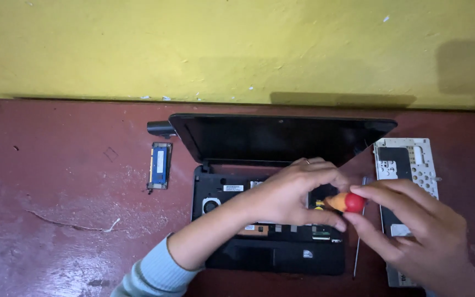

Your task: Removing the keyboard and internal screws from a laptop during disassembly on a workbench.

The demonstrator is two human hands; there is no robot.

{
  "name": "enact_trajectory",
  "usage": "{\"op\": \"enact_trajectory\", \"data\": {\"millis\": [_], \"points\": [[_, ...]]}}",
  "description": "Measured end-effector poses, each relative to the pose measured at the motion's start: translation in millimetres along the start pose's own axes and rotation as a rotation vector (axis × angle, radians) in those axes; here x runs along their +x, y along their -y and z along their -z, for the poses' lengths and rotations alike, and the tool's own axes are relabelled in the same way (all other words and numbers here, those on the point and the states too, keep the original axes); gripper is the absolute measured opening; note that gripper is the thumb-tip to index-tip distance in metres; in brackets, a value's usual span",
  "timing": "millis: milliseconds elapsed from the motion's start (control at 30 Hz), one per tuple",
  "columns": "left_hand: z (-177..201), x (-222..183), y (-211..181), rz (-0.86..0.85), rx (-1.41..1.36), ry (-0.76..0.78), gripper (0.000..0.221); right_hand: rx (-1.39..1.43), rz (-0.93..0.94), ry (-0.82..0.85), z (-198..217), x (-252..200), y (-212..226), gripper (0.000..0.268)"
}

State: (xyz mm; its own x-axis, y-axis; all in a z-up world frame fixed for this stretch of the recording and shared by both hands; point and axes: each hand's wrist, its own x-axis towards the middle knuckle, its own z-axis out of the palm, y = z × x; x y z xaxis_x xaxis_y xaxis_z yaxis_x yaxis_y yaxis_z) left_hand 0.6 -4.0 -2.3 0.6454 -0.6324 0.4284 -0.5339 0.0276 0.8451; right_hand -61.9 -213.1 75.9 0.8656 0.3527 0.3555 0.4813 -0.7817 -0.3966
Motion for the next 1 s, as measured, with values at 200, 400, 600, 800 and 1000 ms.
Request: {"op": "enact_trajectory", "data": {"millis": [200, 400, 600, 800, 1000], "points": [[4.8, 0.3, -6.5, -0.008, -0.024, 0.147, 0.016, 0.038, 0.034, 0.061, 5.3, -1.8, -5.2, 0.030], [3.1, -2.3, -9.4, 0.071, -0.041, 0.010, 0.020, 0.093, -0.062, -0.116, 5.3, -14.4, -19.8, 0.038], [26.9, -1.2, -49.2, 0.050, -0.149, -0.113, 0.024, 0.196, -0.146, -0.083, 13.8, -8.1, -12.2, 0.021], [54.7, -1.3, -103.3, -0.075, -0.160, -0.174, 0.019, 0.540, -0.687, 0.177, 0.6, 4.2, -13.0, 0.034], [56.4, -5.1, -102.3, -0.134, -0.109, -0.233, 0.013, 0.823, -0.638, 0.369, -15.1, -8.1, -27.4, 0.042]]}}
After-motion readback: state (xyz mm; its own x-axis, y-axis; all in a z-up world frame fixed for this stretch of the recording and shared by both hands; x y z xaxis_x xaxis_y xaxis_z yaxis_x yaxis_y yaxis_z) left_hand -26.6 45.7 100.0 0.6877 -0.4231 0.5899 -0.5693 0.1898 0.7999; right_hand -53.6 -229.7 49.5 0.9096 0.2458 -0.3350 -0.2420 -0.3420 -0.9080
